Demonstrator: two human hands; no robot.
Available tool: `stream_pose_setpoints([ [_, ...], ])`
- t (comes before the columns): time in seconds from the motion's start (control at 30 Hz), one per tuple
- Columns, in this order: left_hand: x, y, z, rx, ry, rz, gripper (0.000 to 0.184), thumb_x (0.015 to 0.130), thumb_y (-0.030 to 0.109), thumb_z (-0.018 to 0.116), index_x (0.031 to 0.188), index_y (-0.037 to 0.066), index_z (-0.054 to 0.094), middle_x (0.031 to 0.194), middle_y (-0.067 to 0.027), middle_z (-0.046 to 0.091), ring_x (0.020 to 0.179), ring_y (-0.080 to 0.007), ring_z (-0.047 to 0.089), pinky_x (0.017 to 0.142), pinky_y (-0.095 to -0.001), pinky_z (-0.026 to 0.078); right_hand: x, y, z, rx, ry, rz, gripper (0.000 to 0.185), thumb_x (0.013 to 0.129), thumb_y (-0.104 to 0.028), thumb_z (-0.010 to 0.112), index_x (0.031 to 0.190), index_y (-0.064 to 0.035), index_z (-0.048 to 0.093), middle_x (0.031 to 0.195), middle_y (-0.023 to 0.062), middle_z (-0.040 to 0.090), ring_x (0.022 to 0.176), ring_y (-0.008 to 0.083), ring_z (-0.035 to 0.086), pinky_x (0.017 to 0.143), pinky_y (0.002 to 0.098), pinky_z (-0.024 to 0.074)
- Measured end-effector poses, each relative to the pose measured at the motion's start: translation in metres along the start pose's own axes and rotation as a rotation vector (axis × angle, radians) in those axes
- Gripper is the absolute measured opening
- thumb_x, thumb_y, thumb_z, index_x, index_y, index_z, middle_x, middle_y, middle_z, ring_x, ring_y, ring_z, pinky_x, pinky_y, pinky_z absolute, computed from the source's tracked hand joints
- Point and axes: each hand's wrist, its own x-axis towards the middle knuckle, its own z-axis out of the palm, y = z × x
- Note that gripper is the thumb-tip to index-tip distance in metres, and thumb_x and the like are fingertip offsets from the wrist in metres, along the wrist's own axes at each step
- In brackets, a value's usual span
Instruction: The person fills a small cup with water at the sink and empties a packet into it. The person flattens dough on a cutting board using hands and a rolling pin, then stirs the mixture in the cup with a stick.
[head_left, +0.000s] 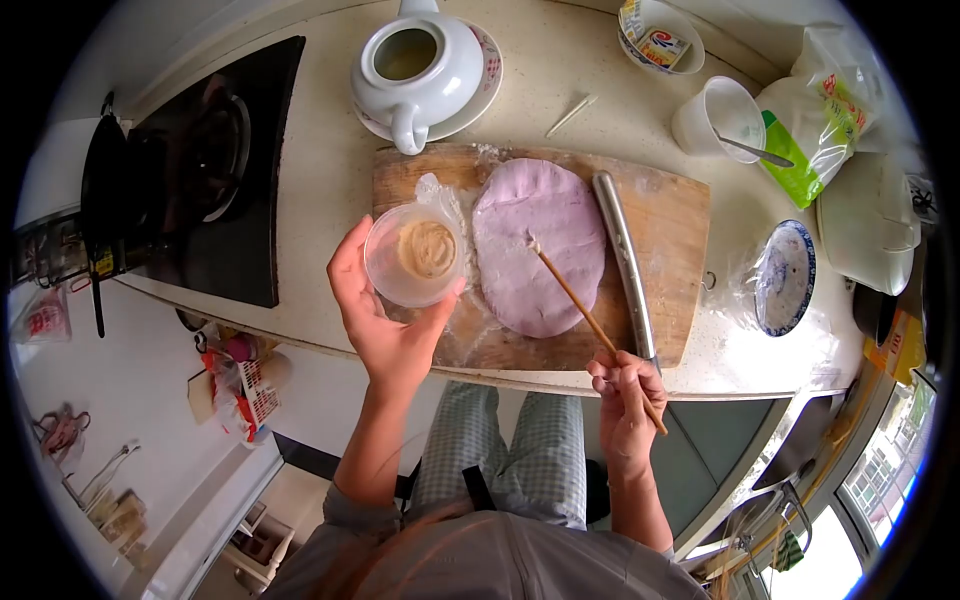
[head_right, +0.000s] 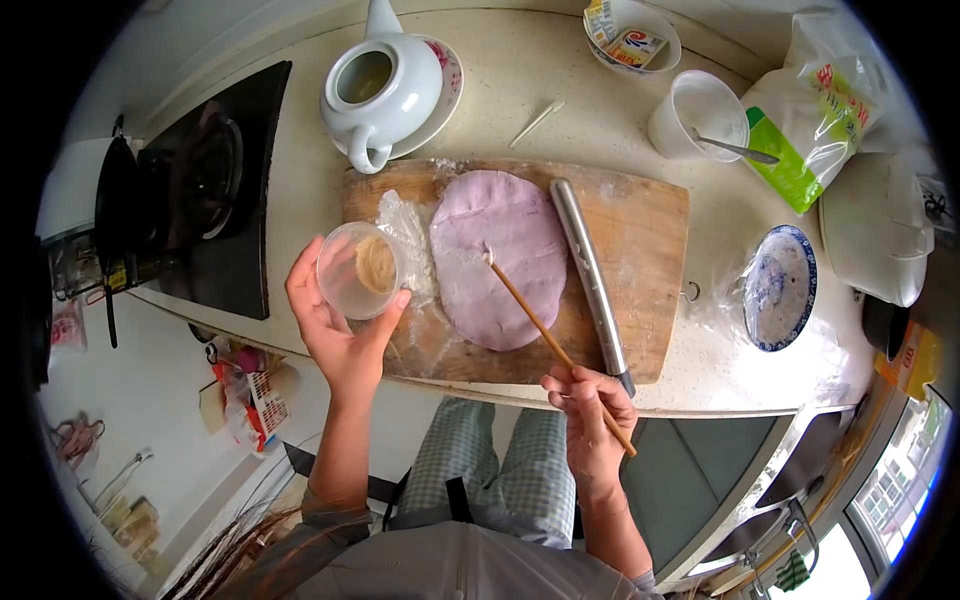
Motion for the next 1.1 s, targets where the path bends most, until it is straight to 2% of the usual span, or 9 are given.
stream_pose_setpoints([
  [0.2, -0.006, 0.003, 0.01, -0.146, -0.025, -0.081, 0.087, 0.072, -0.002, 0.085, 0.143, 0.004, 0.037, 0.136, -0.0142, 0.051, 0.126, -0.0242, 0.053, 0.107, -0.0394, 0.043, -0.002, 0.013, 0.029, 0.238, 0.151, 0.186, 0.029, 0.108, -0.026, 0.048, 0.114, 0.001, 0.058, 0.102, 0.0178, 0.072, 0.097, 0.0218, 0.072, 0.082, 0.0277, 0.0585],
  [0.37, -0.012, 0.007, 0.015, -0.143, -0.044, -0.111, 0.086, 0.072, -0.001, 0.087, 0.142, 0.005, 0.038, 0.136, -0.0128, 0.051, 0.125, -0.0235, 0.053, 0.106, -0.0385, 0.044, -0.009, 0.018, 0.029, 0.623, 0.321, 0.323, 0.033, 0.108, -0.026, 0.05, 0.111, 0.0057, 0.06, 0.106, 0.0154, 0.07, 0.105, 0.018, 0.069, 0.092, 0.0212, 0.058],
  [0.57, -0.02, 0.005, 0.012, -0.124, -0.073, -0.118, 0.086, 0.072, -0.002, 0.086, 0.143, 0.005, 0.039, 0.135, -0.0129, 0.053, 0.125, -0.0234, 0.054, 0.106, -0.0378, 0.043, -0.018, 0.019, 0.023, 0.713, 0.305, 0.331, 0.028, 0.106, -0.021, 0.053, 0.11, 0.0053, 0.062, 0.108, 0.0152, 0.07, 0.107, 0.0188, 0.068, 0.096, 0.0219, 0.0576],
  [0.67, -0.024, 0.001, 0.005, -0.098, -0.095, -0.105, 0.084, 0.071, -0.003, 0.085, 0.143, 0.004, 0.043, 0.137, -0.0134, 0.053, 0.127, -0.0236, 0.053, 0.108, -0.0371, 0.043, -0.025, 0.021, 0.016, 0.649, 0.344, 0.337, 0.025, 0.105, -0.02, 0.056, 0.109, 0.0038, 0.063, 0.107, 0.0154, 0.07, 0.109, 0.0194, 0.068, 0.097, 0.024, 0.0574],
  [0.77, -0.027, -0.003, 0.002, -0.063, -0.154, -0.037, 0.081, 0.071, -0.006, 0.082, 0.142, 0.002, 0.045, 0.14, -0.0147, 0.053, 0.129, -0.0241, 0.054, 0.109, -0.0374, 0.043, -0.026, 0.015, 0.021, 0.507, 0.381, 0.308, 0.022, 0.104, -0.018, 0.056, 0.111, 0.0025, 0.061, 0.104, 0.0167, 0.07, 0.102, 0.0211, 0.07, 0.089, 0.0269, 0.0589],
  [0.87, -0.029, 0.001, 0.0, -0.045, -0.191, 0.02, 0.078, 0.072, -0.01, 0.08, 0.141, 0.0, 0.046, 0.142, -0.016, 0.053, 0.129, -0.0255, 0.055, 0.109, -0.0385, 0.045, -0.031, 0.016, 0.019, 0.228, 0.246, 0.054, 0.022, 0.105, -0.019, 0.052, 0.11, 0.0015, 0.059, 0.099, 0.019, 0.07, 0.088, 0.0224, 0.069, 0.078, 0.0291, 0.0568],
  [0.93, -0.031, 0.006, 0.002, -0.07, -0.167, 0.01, 0.073, 0.071, -0.009, 0.08, 0.138, 0.0, 0.051, 0.14, -0.0158, 0.057, 0.129, -0.0279, 0.056, 0.109, -0.0389, 0.045, -0.033, 0.004, 0.011, 0.118, 0.101, -0.092, 0.028, 0.106, -0.023, 0.043, 0.105, 0.002, 0.056, 0.084, 0.0211, 0.068, 0.062, 0.0215, 0.063, 0.06, 0.0305, 0.0531],
  [1.0, -0.033, 0.007, 0.001, -0.071, -0.186, 0.047, 0.074, 0.069, -0.009, 0.081, 0.137, 0.0, 0.052, 0.14, -0.0159, 0.056, 0.13, -0.0293, 0.055, 0.109, -0.0394, 0.045, -0.031, -0.016, 0.02, -0.025, -0.001, -0.259, 0.034, 0.108, -0.026, 0.039, 0.102, 0.003, 0.057, 0.078, 0.02, 0.067, 0.053, 0.0204, 0.06, 0.052, 0.03, 0.0505],
  [1.1, -0.034, 0.015, 0.002, -0.078, -0.236, 0.095, 0.075, 0.069, -0.009, 0.082, 0.137, -0.001, 0.052, 0.139, -0.0169, 0.057, 0.131, -0.0299, 0.055, 0.109, -0.0403, 0.045, -0.025, -0.041, 0.04, -0.31, -0.227, -0.414, 0.038, 0.108, -0.026, 0.042, 0.096, 0.0052, 0.061, 0.076, 0.0186, 0.068, 0.054, 0.0203, 0.062, 0.05, 0.0291, 0.0504],
])
